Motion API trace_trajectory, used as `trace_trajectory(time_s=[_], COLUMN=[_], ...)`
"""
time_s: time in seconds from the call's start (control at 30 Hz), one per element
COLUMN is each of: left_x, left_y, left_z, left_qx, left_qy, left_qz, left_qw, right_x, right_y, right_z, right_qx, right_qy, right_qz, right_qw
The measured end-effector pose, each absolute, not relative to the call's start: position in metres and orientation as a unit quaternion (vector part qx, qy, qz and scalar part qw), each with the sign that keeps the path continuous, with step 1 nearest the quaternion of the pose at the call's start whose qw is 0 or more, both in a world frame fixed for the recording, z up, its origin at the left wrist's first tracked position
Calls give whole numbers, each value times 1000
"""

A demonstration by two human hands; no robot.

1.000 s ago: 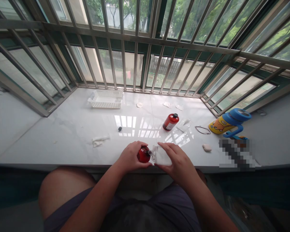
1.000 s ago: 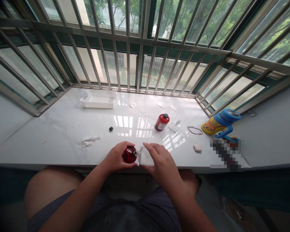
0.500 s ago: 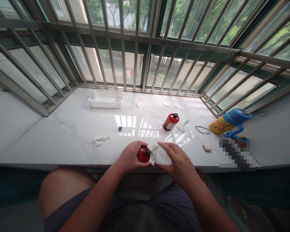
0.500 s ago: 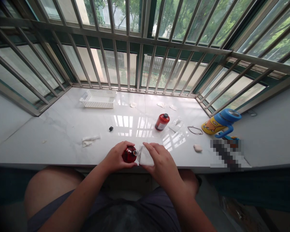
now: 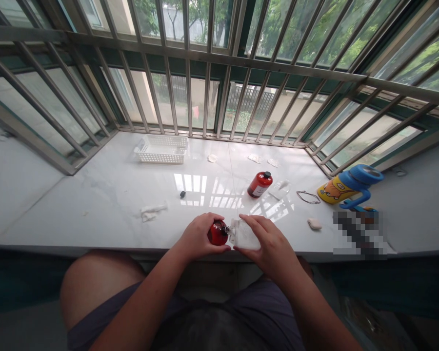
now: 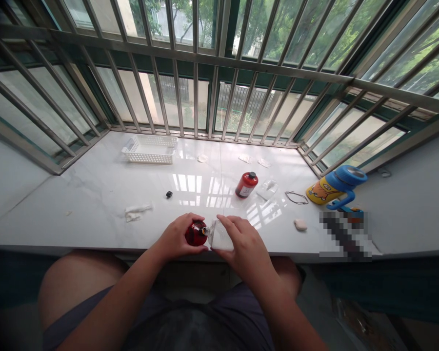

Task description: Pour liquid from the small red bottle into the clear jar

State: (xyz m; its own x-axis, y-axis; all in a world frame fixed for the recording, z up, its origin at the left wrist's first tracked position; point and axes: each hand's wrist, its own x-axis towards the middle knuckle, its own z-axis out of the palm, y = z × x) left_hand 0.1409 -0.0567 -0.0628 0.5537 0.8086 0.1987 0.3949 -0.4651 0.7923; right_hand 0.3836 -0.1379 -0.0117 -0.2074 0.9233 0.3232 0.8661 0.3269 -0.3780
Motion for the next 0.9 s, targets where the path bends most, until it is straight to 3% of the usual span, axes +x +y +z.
trace_trajectory(time_s=[0.9], left_x=[139], left_y=[-55], left_z=[-65], left_qx=[801], left_qy=[372], left_qz=[295], left_qw=[366], right_x=[383], right_y=[-135], right_z=[-12], right_qx=[-574], right_qy=[-777], right_qz=[60], right_qw=[252])
